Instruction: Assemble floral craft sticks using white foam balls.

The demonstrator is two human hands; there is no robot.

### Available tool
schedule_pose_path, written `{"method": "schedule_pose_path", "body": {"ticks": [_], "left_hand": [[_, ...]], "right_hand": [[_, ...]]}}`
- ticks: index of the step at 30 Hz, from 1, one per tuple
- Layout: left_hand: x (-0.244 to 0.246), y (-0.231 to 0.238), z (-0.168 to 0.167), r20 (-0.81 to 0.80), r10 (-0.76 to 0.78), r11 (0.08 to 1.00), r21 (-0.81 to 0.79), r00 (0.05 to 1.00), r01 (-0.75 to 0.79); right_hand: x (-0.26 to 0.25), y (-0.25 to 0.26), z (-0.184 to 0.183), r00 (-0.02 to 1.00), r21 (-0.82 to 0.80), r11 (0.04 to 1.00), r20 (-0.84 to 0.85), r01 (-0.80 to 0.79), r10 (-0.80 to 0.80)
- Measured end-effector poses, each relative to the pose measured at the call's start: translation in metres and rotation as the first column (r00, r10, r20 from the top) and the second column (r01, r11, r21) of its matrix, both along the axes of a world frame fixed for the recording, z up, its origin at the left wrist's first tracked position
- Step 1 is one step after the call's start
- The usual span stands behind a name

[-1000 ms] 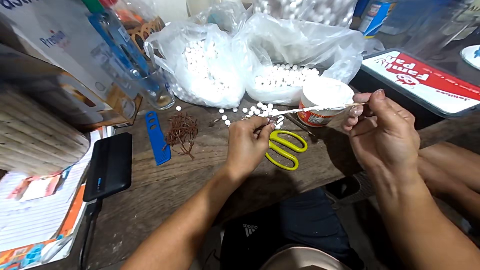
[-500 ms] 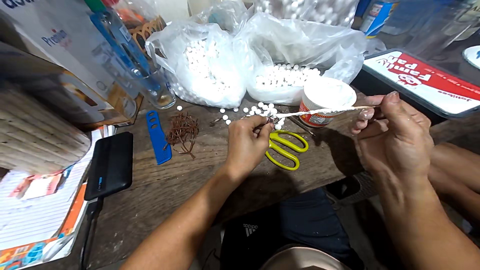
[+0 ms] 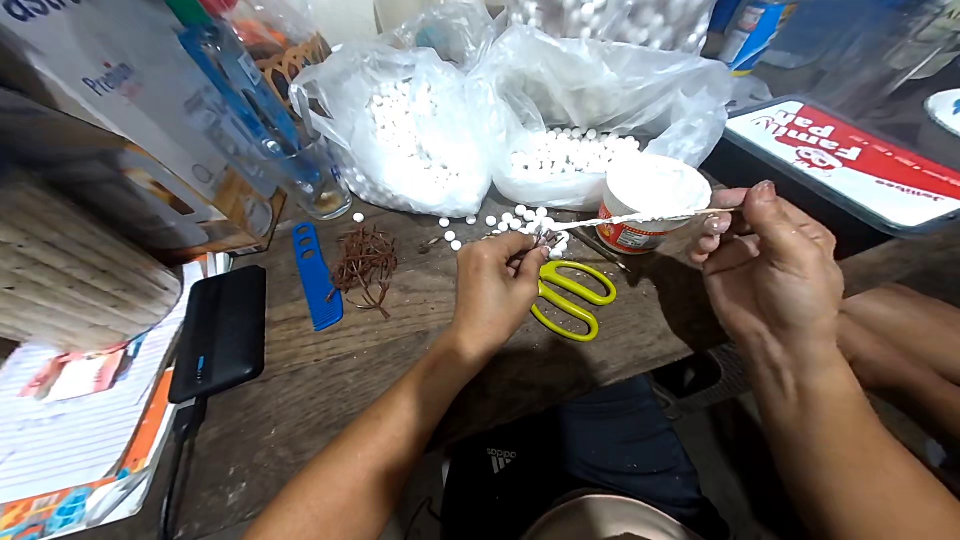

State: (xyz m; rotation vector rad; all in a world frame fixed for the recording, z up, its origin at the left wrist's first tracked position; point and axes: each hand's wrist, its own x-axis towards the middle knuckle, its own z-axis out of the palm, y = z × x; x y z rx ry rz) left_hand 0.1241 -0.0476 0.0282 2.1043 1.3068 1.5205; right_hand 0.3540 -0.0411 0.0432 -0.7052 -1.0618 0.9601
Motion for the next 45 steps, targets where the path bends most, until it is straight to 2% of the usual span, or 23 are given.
{"method": "schedule_pose_path", "body": {"ticks": [9, 14, 17, 21, 24, 26, 27, 28, 30, 32, 34, 36, 38, 41, 45], "left_hand": [[0.000, 0.001, -0.001, -0.024, 0.020, 0.999, 0.026, 1.000, -0.019], [-0.001, 0.001, -0.001, -0.012, 0.027, 1.000, 0.015, 1.000, -0.027], [-0.003, 0.000, 0.001, 0.014, 0.036, 0.999, -0.026, 0.999, -0.035], [-0.015, -0.002, 0.006, 0.065, 0.021, 0.995, -0.095, 0.998, -0.015], [-0.029, 0.002, 0.008, 0.068, 0.050, 0.997, -0.057, 0.996, -0.046], [-0.039, 0.004, 0.010, 0.075, 0.074, 0.996, -0.052, 0.994, -0.070], [-0.044, 0.003, 0.011, 0.081, 0.083, 0.995, -0.060, 0.993, -0.078], [-0.049, 0.002, 0.012, 0.087, 0.088, 0.994, -0.068, 0.992, -0.082], [-0.058, 0.000, 0.011, 0.095, 0.089, 0.994, -0.073, 0.992, -0.083], [-0.064, 0.000, 0.009, 0.102, 0.090, 0.994, -0.066, 0.991, -0.083], [-0.067, 0.001, 0.006, 0.114, 0.089, 0.995, -0.054, 0.990, -0.083], [-0.069, 0.001, 0.003, 0.107, 0.099, 0.995, -0.037, 0.989, -0.095], [-0.073, 0.001, 0.002, 0.107, 0.123, 0.992, -0.031, 0.987, -0.120], [-0.076, 0.006, 0.003, 0.135, 0.156, 0.988, -0.029, 0.978, -0.153], [-0.074, 0.005, 0.001, 0.097, 0.168, 0.985, -0.054, 0.981, -0.164]], "right_hand": [[0.003, -0.001, -0.002, 0.998, -0.024, 0.998, -0.033, -0.051, 0.050], [0.017, -0.002, 0.003, 0.990, -0.082, 0.993, -0.113, -0.089, 0.080], [0.042, 0.004, 0.010, 0.997, -0.033, 0.999, -0.080, 0.017, -0.020], [0.067, 0.021, 0.012, 0.952, 0.210, 0.944, 0.114, 0.256, -0.284], [0.066, 0.033, 0.009, 0.862, 0.241, 0.948, 0.413, 0.206, -0.293], [0.065, 0.039, 0.009, 0.736, 0.198, 0.962, 0.619, 0.190, -0.273], [0.067, 0.039, 0.012, 0.639, 0.226, 0.950, 0.702, 0.217, -0.313], [0.068, 0.038, 0.015, 0.533, 0.307, 0.919, 0.749, 0.247, -0.393], [0.060, 0.029, 0.026, 0.414, 0.485, 0.840, 0.732, 0.242, -0.541], [0.032, 0.016, 0.035, 0.434, 0.609, 0.779, 0.668, 0.146, -0.604], [-0.005, 0.010, 0.038, 0.480, 0.625, 0.779, 0.698, -0.047, -0.531], [-0.039, 0.022, 0.033, 0.475, 0.533, 0.818, 0.790, -0.216, -0.388], [-0.064, 0.046, 0.026, 0.423, 0.374, 0.876, 0.877, -0.304, -0.228], [-0.092, 0.072, 0.024, 0.263, 0.131, 0.933, 0.964, -0.335, -0.041], [-0.115, 0.091, 0.015, 0.029, 0.015, 0.925, 1.000, -0.379, -0.005]]}}
